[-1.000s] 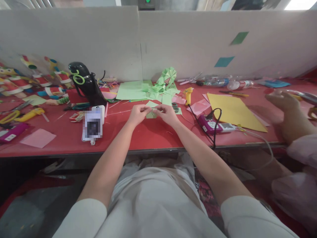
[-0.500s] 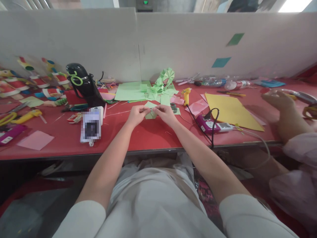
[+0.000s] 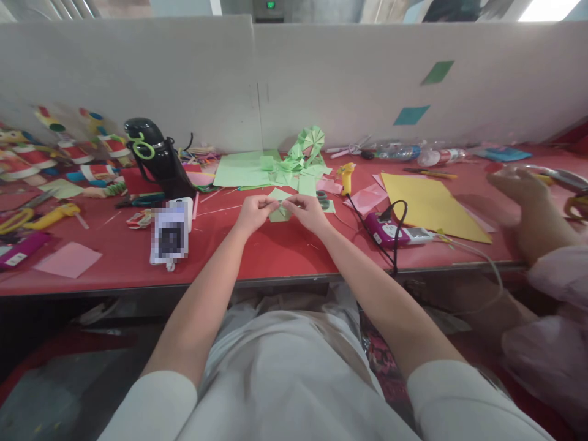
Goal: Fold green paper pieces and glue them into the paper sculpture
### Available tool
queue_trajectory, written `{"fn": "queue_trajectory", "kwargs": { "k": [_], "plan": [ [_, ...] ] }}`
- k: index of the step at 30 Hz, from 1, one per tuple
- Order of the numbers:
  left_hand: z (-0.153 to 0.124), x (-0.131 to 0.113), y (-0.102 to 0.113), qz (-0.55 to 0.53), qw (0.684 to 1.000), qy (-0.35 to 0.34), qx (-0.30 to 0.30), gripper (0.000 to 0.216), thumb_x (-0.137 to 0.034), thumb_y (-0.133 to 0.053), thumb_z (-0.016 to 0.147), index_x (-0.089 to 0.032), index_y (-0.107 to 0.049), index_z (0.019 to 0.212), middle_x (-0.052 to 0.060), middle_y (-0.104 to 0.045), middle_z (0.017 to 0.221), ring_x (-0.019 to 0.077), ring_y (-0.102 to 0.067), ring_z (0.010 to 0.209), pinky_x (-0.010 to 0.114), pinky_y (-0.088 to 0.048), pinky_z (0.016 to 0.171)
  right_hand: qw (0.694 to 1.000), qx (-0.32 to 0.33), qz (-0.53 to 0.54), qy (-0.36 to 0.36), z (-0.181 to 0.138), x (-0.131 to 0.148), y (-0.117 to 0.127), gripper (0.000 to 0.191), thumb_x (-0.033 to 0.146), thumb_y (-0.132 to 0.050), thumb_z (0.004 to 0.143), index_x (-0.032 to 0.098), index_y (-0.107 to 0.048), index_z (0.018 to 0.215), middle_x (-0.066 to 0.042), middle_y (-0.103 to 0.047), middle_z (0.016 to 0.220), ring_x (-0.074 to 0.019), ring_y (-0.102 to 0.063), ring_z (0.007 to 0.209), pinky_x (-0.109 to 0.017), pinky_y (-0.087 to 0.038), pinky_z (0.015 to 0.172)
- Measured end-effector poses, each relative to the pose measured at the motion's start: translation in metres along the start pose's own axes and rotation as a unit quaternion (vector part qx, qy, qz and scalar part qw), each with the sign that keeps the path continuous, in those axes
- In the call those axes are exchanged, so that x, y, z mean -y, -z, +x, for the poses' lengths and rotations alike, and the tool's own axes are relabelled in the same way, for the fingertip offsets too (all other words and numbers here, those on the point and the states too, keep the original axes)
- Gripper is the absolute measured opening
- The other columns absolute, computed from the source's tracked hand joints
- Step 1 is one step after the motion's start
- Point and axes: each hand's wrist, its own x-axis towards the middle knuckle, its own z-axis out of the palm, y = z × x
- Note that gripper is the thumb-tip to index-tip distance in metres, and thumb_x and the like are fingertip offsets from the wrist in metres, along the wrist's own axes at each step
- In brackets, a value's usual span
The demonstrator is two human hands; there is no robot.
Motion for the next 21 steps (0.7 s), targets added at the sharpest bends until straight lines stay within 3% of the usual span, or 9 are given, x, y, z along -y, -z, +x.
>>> {"fn": "queue_trajectory", "kwargs": {
  "k": [8, 12, 17, 21],
  "plan": [
    [-0.0007, -0.0017, -0.0001, 0.009, 1.0, -0.011, -0.002, 0.031, -0.042, -0.074, 0.073, -0.013, -0.073, 0.082, 0.008, -0.074, 0.075, 0.0195, -0.067, 0.07, 0.03, -0.05, 0.067, 1.0, 0.01, 0.003, 0.015, -0.0001, -0.0012, -0.0005, 0.027, 0.044, -0.069, 0.077, 0.017, -0.071, 0.081, -0.005, -0.071, 0.078, -0.0162, -0.061, 0.071, -0.03, -0.048, 0.065],
    [-0.0008, -0.0026, 0.0023, -0.027, 0.999, 0.025, 0.016, 0.034, -0.045, -0.076, 0.07, -0.013, -0.073, 0.08, 0.008, -0.074, 0.076, 0.0191, -0.066, 0.069, 0.03, -0.05, 0.063, 1.0, 0.012, -0.01, 0.01, 0.0007, -0.0011, 0.0005, 0.026, 0.043, -0.067, 0.078, 0.018, -0.072, 0.081, -0.005, -0.071, 0.077, -0.0157, -0.06, 0.069, -0.03, -0.047, 0.065],
    [-0.0018, -0.006, 0.0075, -0.061, 0.995, 0.059, 0.05, 0.035, -0.047, -0.076, 0.07, -0.014, -0.074, 0.082, 0.009, -0.074, 0.079, 0.0209, -0.067, 0.074, 0.034, -0.053, 0.07, 1.0, 0.025, -0.014, 0.002, 0.0014, -0.0003, 0.0027, 0.027, 0.044, -0.067, 0.078, 0.018, -0.071, 0.08, -0.004, -0.07, 0.074, -0.0144, -0.057, 0.066, -0.03, -0.045, 0.064],
    [-0.0016, -0.0063, 0.0079, 0.01, 0.999, 0.029, 0.038, 0.028, -0.041, -0.071, 0.074, -0.014, -0.073, 0.079, 0.008, -0.073, 0.074, 0.0191, -0.064, 0.068, 0.031, -0.051, 0.065, 0.999, 0.035, -0.022, 0.004, 0.0015, 0.0003, 0.0014, 0.026, 0.043, -0.065, 0.078, 0.017, -0.07, 0.077, -0.003, -0.066, 0.069, -0.013, -0.052, 0.062, -0.029, -0.042, 0.061]
  ]
}}
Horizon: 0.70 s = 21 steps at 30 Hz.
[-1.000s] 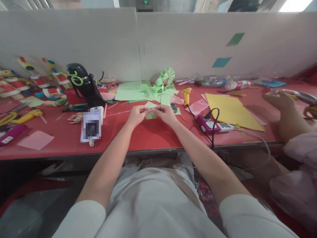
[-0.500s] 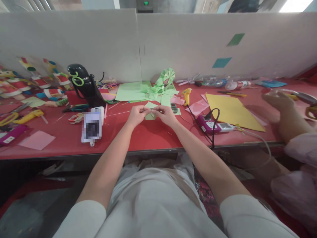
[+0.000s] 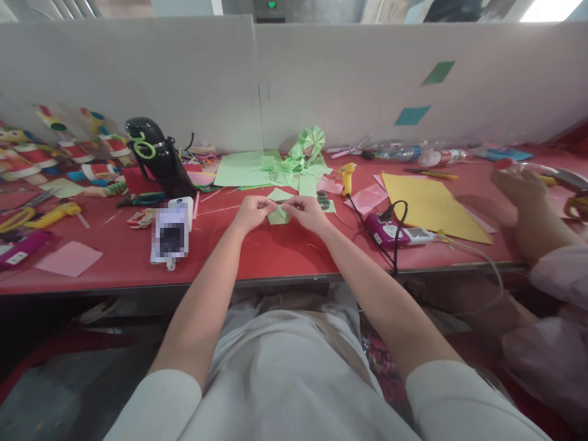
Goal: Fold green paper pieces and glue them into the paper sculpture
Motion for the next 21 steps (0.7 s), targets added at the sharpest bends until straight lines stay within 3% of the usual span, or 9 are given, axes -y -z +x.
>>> {"fn": "queue_trajectory", "kwargs": {
  "k": [4, 11, 17, 21],
  "plan": [
    [0.0019, 0.003, -0.0032, 0.102, 0.993, -0.045, -0.043, 0.021, -0.034, -0.065, 0.076, -0.015, -0.069, 0.072, 0.003, -0.065, 0.061, 0.0147, -0.056, 0.057, 0.027, -0.045, 0.057, 1.0, -0.003, -0.019, 0.014, -0.0002, 0.001, -0.0016, 0.024, 0.041, -0.063, 0.079, 0.017, -0.067, 0.075, -0.002, -0.064, 0.069, -0.0129, -0.05, 0.061, -0.029, -0.041, 0.06],
    [-0.0017, 0.0005, -0.0087, 0.033, 0.996, -0.081, 0.004, 0.025, -0.038, -0.066, 0.078, -0.014, -0.069, 0.078, 0.007, -0.071, 0.076, 0.0178, -0.064, 0.07, 0.028, -0.048, 0.065, 1.0, -0.004, -0.014, 0.012, -0.0031, 0.003, -0.0002, 0.026, 0.043, -0.063, 0.079, 0.017, -0.064, 0.075, -0.004, -0.066, 0.072, -0.0142, -0.055, 0.064, -0.029, -0.044, 0.061],
    [-0.0036, -0.002, -0.0064, 0.12, 0.987, -0.096, -0.039, 0.019, -0.032, -0.063, 0.079, -0.016, -0.065, 0.069, 0.001, -0.061, 0.061, 0.0122, -0.05, 0.054, 0.025, -0.037, 0.054, 0.999, 0.02, -0.012, 0.023, -0.0057, 0.0072, -0.0046, 0.033, 0.05, -0.065, 0.081, 0.018, -0.067, 0.079, -0.004, -0.067, 0.076, -0.0144, -0.056, 0.067, -0.029, -0.046, 0.064],
    [-0.0022, -0.0014, -0.0064, 0.094, 0.991, -0.092, -0.029, 0.021, -0.036, -0.064, 0.079, -0.016, -0.068, 0.073, 0.003, -0.065, 0.065, 0.0137, -0.055, 0.059, 0.026, -0.041, 0.058, 1.0, 0.011, -0.008, 0.016, -0.0049, 0.0072, -0.0047, 0.039, 0.057, -0.067, 0.078, 0.019, -0.065, 0.074, -0.002, -0.064, 0.069, -0.0137, -0.053, 0.062, -0.028, -0.043, 0.058]
  ]
}}
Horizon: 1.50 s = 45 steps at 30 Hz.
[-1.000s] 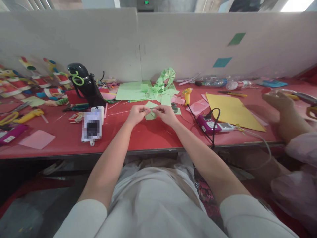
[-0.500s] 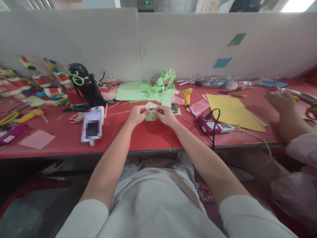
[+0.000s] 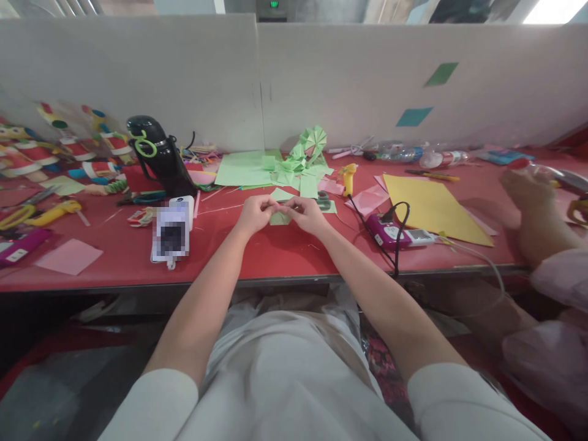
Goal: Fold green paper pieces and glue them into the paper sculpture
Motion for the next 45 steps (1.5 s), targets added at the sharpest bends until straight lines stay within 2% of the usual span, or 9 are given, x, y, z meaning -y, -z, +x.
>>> {"fn": "queue_trajectory", "kwargs": {
  "k": [5, 11, 18, 22, 24, 26, 31, 38, 45],
  "plan": [
    [0.001, 0.0, -0.002, -0.064, 0.998, 0.01, 0.015, 0.026, -0.04, -0.066, 0.079, -0.015, -0.071, 0.079, 0.006, -0.072, 0.077, 0.0171, -0.063, 0.07, 0.028, -0.048, 0.066, 1.0, -0.013, 0.019, 0.006, 0.002, -0.003, 0.004, 0.04, 0.057, -0.069, 0.075, 0.02, -0.06, 0.067, -0.001, -0.061, 0.064, -0.0135, -0.052, 0.06, -0.028, -0.041, 0.056],
    [-0.001, 0.0, 0.001, 0.012, 0.999, -0.005, -0.035, 0.02, -0.033, -0.064, 0.08, -0.016, -0.069, 0.072, 0.002, -0.064, 0.062, 0.0136, -0.055, 0.056, 0.027, -0.043, 0.058, 0.999, 0.005, 0.031, -0.004, 0.001, -0.003, 0.003, 0.032, 0.05, -0.068, 0.079, 0.018, -0.068, 0.076, -0.002, -0.065, 0.067, -0.0139, -0.055, 0.061, -0.028, -0.041, 0.057],
    [0.005, 0.007, -0.003, -0.069, 0.996, 0.025, -0.06, 0.036, -0.044, -0.071, 0.078, -0.015, -0.067, 0.098, 0.01, -0.073, 0.095, 0.019, -0.067, 0.087, 0.029, -0.051, 0.078, 0.998, -0.062, 0.007, 0.002, 0.003, -0.009, 0.002, 0.033, 0.048, -0.068, 0.079, 0.019, -0.073, 0.093, -0.006, -0.072, 0.088, -0.017, -0.062, 0.074, -0.03, -0.05, 0.065],
    [0.005, 0.012, -0.001, -0.053, 0.986, 0.111, -0.112, 0.033, -0.046, -0.074, 0.075, -0.016, -0.062, 0.083, 0.007, -0.07, 0.075, 0.0163, -0.066, 0.068, 0.029, -0.053, 0.067, 0.995, -0.092, -0.034, 0.036, 0.0, -0.009, 0.001, 0.031, 0.048, -0.069, 0.08, 0.022, -0.075, 0.096, -0.008, -0.071, 0.097, -0.0194, -0.064, 0.083, -0.033, -0.053, 0.07],
    [0.003, 0.011, 0.0, -0.065, 0.982, 0.162, -0.078, 0.037, -0.051, -0.072, 0.076, -0.017, -0.06, 0.072, 0.004, -0.064, 0.06, 0.0143, -0.06, 0.053, 0.027, -0.05, 0.054, 0.994, -0.076, -0.051, 0.051, -0.002, -0.008, 0.001, 0.031, 0.05, -0.068, 0.081, 0.023, -0.075, 0.097, -0.009, -0.071, 0.1, -0.0203, -0.064, 0.086, -0.035, -0.054, 0.073],
    [0.002, 0.008, 0.001, -0.113, 0.974, 0.192, -0.028, 0.042, -0.056, -0.071, 0.077, -0.016, -0.06, 0.069, 0.005, -0.065, 0.058, 0.015, -0.062, 0.052, 0.027, -0.051, 0.052, 0.995, -0.058, -0.054, 0.062, -0.003, -0.007, 0.0, 0.032, 0.051, -0.068, 0.082, 0.024, -0.075, 0.097, -0.009, -0.071, 0.101, -0.0206, -0.065, 0.087, -0.036, -0.055, 0.077],
    [-0.001, -0.001, -0.001, -0.249, 0.947, 0.2, 0.027, 0.04, -0.052, -0.077, 0.073, -0.016, -0.071, 0.087, 0.009, -0.075, 0.082, 0.0193, -0.072, 0.075, 0.034, -0.061, 0.074, 0.999, -0.019, -0.011, 0.049, -0.005, -0.003, -0.001, 0.033, 0.05, -0.071, 0.079, 0.022, -0.073, 0.097, -0.008, -0.07, 0.103, -0.0195, -0.066, 0.091, -0.035, -0.056, 0.08],
    [-0.002, 0.002, -0.004, -0.222, 0.958, 0.167, 0.067, 0.042, -0.055, -0.079, 0.068, -0.015, -0.073, 0.08, 0.009, -0.075, 0.081, 0.0206, -0.072, 0.075, 0.037, -0.061, 0.077, 0.999, -0.039, -0.014, 0.001, -0.003, -0.004, 0.0, 0.032, 0.049, -0.074, 0.074, 0.019, -0.068, 0.081, -0.006, -0.07, 0.084, -0.0186, -0.065, 0.079, -0.031, -0.053, 0.069],
    [0.0, 0.01, -0.004, -0.206, 0.965, 0.144, 0.075, 0.04, -0.054, -0.077, 0.07, -0.014, -0.074, 0.078, 0.009, -0.073, 0.075, 0.0207, -0.072, 0.076, 0.036, -0.061, 0.074, 0.999, -0.035, 0.009, -0.006, 0.002, -0.013, 0.002, 0.032, 0.047, -0.077, 0.07, 0.019, -0.065, 0.079, -0.005, -0.07, 0.081, -0.0183, -0.065, 0.078, -0.033, -0.054, 0.072]
  ]
}}
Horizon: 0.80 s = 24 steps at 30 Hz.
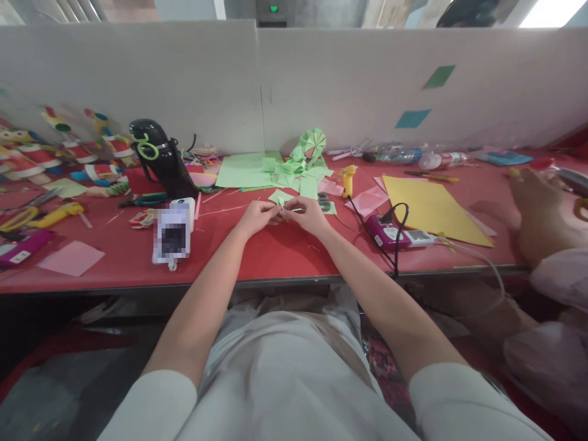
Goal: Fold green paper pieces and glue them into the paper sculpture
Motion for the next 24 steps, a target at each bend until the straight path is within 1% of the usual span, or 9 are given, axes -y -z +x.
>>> {"fn": "queue_trajectory", "kwargs": {
  "k": [3, 6, 9, 11, 15, 17, 19, 22, 24],
  "plan": [
    [-0.001, -0.001, -0.001, 0.027, 1.0, -0.001, -0.01, 0.032, -0.048, -0.072, 0.075, -0.015, -0.073, 0.077, 0.007, -0.073, 0.074, 0.0205, -0.071, 0.073, 0.034, -0.059, 0.069, 1.0, 0.003, 0.006, 0.004, -0.001, 0.0, -0.001, 0.027, 0.042, -0.073, 0.073, 0.019, -0.064, 0.083, -0.006, -0.07, 0.085, -0.0189, -0.067, 0.08, -0.033, -0.054, 0.073],
    [-0.005, -0.005, -0.005, 0.13, 0.989, -0.033, -0.055, 0.027, -0.04, -0.064, 0.081, -0.016, -0.071, 0.069, 0.005, -0.07, 0.065, 0.0193, -0.068, 0.065, 0.031, -0.055, 0.064, 1.0, -0.007, -0.01, 0.022, -0.002, -0.001, -0.004, 0.022, 0.035, -0.067, 0.076, 0.02, -0.062, 0.091, -0.007, -0.071, 0.09, -0.019, -0.068, 0.081, -0.032, -0.054, 0.073],
    [-0.008, -0.01, -0.013, 0.292, 0.943, -0.112, -0.113, 0.03, -0.034, -0.058, 0.082, -0.018, -0.066, 0.058, 0.004, -0.066, 0.057, 0.017, -0.062, 0.06, 0.028, -0.048, 0.062, 0.996, -0.025, -0.073, 0.05, -0.004, -0.002, -0.007, 0.025, 0.029, -0.063, 0.078, 0.021, -0.06, 0.101, -0.005, -0.071, 0.087, -0.0181, -0.067, 0.075, -0.031, -0.053, 0.071],
    [-0.01, -0.012, -0.019, 0.361, 0.913, -0.147, -0.121, 0.029, -0.031, -0.056, 0.083, -0.019, -0.065, 0.058, 0.005, -0.065, 0.058, 0.0168, -0.058, 0.058, 0.029, -0.044, 0.062, 0.989, -0.036, -0.132, 0.061, -0.004, -0.003, -0.007, 0.026, 0.027, -0.061, 0.08, 0.021, -0.06, 0.105, -0.004, -0.069, 0.079, -0.0181, -0.064, 0.07, -0.031, -0.05, 0.069],
    [-0.012, -0.016, -0.026, 0.399, 0.897, -0.164, -0.099, 0.026, -0.031, -0.055, 0.085, -0.019, -0.069, 0.067, 0.008, -0.067, 0.064, 0.0197, -0.061, 0.062, 0.031, -0.044, 0.066, 0.977, -0.044, -0.198, 0.063, -0.003, -0.003, -0.005, 0.028, 0.024, -0.055, 0.083, 0.02, -0.061, 0.11, -0.003, -0.066, 0.074, -0.0187, -0.061, 0.067, -0.031, -0.047, 0.068],
    [-0.013, -0.016, -0.026, 0.382, 0.901, -0.176, -0.106, 0.023, -0.032, -0.055, 0.087, -0.019, -0.071, 0.077, 0.009, -0.071, 0.075, 0.0207, -0.064, 0.07, 0.031, -0.047, 0.07, 0.979, -0.051, -0.185, 0.065, -0.002, -0.003, -0.004, 0.026, 0.024, -0.051, 0.085, 0.02, -0.063, 0.108, -0.003, -0.067, 0.075, -0.0181, -0.06, 0.067, -0.031, -0.047, 0.069],
    [-0.013, -0.016, -0.023, 0.345, 0.91, -0.198, -0.119, 0.023, -0.034, -0.058, 0.086, -0.019, -0.072, 0.097, 0.011, -0.072, 0.097, 0.021, -0.067, 0.082, 0.031, -0.051, 0.077, 0.985, -0.072, -0.148, 0.056, -0.002, -0.004, -0.003, 0.023, 0.023, -0.05, 0.085, 0.02, -0.064, 0.103, -0.003, -0.067, 0.075, -0.0171, -0.06, 0.066, -0.031, -0.048, 0.069],
    [-0.011, -0.013, -0.016, 0.293, 0.925, -0.226, -0.089, 0.054, -0.041, -0.069, 0.08, -0.02, -0.059, 0.129, 0.013, -0.059, 0.135, 0.0242, -0.063, 0.111, 0.034, -0.052, 0.09, 0.993, -0.098, -0.068, 0.012, 0.0, -0.005, -0.002, 0.019, 0.023, -0.051, 0.083, 0.02, -0.062, 0.098, -0.002, -0.065, 0.071, -0.0158, -0.058, 0.062, -0.029, -0.048, 0.064],
    [-0.01, -0.01, -0.011, 0.285, 0.93, -0.227, -0.046, 0.074, -0.043, -0.077, 0.073, -0.022, -0.051, 0.139, 0.013, -0.048, 0.148, 0.0283, -0.052, 0.129, 0.039, -0.049, 0.1, 0.996, -0.09, -0.009, -0.022, 0.002, -0.005, -0.002, 0.017, 0.023, -0.051, 0.082, 0.02, -0.06, 0.096, -0.001, -0.063, 0.068, -0.015, -0.056, 0.058, -0.028, -0.047, 0.058]
  ]
}}
